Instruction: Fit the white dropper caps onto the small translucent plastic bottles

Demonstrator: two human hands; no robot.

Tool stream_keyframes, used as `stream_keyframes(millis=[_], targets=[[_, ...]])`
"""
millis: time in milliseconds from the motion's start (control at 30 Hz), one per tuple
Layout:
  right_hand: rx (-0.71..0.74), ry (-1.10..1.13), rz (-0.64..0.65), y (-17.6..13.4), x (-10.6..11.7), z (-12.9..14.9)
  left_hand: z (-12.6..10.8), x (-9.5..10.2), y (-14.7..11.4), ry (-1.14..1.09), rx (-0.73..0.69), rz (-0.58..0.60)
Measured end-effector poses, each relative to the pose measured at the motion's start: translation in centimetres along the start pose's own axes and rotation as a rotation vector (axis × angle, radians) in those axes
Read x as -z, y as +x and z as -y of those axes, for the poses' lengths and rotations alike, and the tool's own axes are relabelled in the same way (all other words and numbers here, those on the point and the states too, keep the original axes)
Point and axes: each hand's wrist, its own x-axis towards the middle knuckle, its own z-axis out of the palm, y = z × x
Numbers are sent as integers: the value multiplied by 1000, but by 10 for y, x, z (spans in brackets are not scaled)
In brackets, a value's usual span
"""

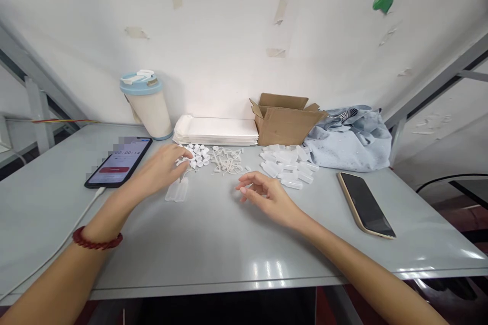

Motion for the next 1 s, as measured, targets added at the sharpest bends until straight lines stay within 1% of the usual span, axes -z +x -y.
stream_keyframes(millis=[33, 133, 200, 300, 467, 600, 667, 733, 800, 867, 1000], targets=[[9, -19, -13, 1, 2, 0, 2, -5, 2, 22, -30, -38], [37, -75, -69, 4, 10, -1, 5, -19, 5, 44, -79, -55], [47, -98, -113, 6, 15, -2, 5, -23, 7, 42, -91, -52], [46, -112, -163, 10, 20, -4, 2, -25, 8, 40, -92, -49], [56, -136, -175, 10, 20, -4, 0, -24, 11, 48, -43, -9], [63, -166, -157, 8, 19, -2, 3, -24, 13, 66, 33, -15], [69, -184, -159, 7, 19, -1, 3, -23, 14, 66, 79, -38], [72, -204, -166, 7, 19, -1, 0, -22, 13, 57, 119, -85], [79, -223, -173, 8, 20, 0, -5, -21, 12, 30, 124, -141], [99, -257, -180, 8, 21, -2, -14, -22, 10, -17, 53, -167], [180, -427, -206, 11, 24, -10, -32, -32, 5, -63, -223, -130]])
